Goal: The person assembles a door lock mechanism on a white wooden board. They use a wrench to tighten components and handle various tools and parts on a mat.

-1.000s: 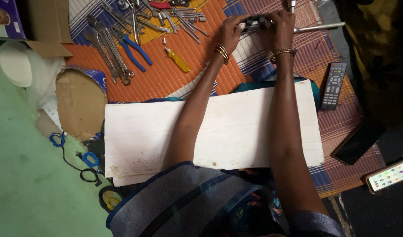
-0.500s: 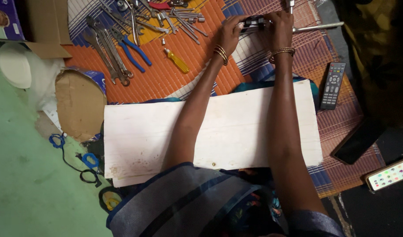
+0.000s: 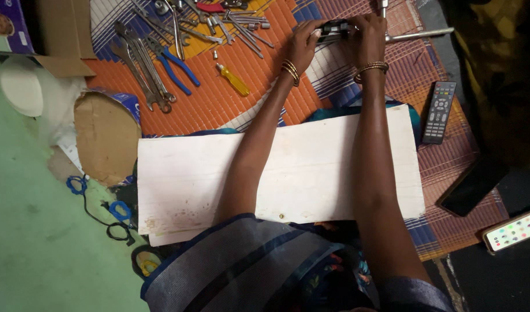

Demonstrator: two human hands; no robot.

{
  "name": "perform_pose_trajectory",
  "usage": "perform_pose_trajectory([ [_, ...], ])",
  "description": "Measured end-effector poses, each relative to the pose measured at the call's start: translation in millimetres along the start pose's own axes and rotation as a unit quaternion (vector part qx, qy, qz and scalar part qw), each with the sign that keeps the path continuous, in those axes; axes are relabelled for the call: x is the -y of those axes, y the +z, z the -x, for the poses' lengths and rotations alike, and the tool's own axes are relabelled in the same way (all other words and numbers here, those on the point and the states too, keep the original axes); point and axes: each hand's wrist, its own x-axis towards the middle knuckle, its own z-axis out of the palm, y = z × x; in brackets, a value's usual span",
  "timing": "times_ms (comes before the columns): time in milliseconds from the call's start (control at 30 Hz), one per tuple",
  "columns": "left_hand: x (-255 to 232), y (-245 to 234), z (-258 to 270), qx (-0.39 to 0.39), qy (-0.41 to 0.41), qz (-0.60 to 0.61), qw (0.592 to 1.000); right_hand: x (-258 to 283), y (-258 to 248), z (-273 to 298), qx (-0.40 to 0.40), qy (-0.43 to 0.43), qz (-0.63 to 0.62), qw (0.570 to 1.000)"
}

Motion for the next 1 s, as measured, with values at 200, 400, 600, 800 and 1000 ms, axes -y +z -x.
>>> perform_pose_trajectory([
  [200,5.2,5.7,1.8,0.004,-0.049,0.032,0.998,-6.3,7.9,0.8,0.0,0.003,0.028,1.0],
  [400,11.1,5.1,3.7,-0.004,-0.014,0.023,1.0,-9.8,9.8,2.0,0.001,0.015,0.004,1.0],
  [600,2.0,1.4,3.3,0.006,-0.027,0.027,0.999,-12.9,14.0,2.1,0.006,0.022,0.012,1.0],
  [800,4.3,-0.9,4.3,0.006,-0.007,0.034,0.999,-18.7,19.6,1.5,-0.011,0.007,0.03,0.999],
  [1000,3.8,-2.1,4.1,0.011,-0.007,0.015,1.0,-8.3,11.3,2.1,-0.01,0.015,0.003,1.0],
])
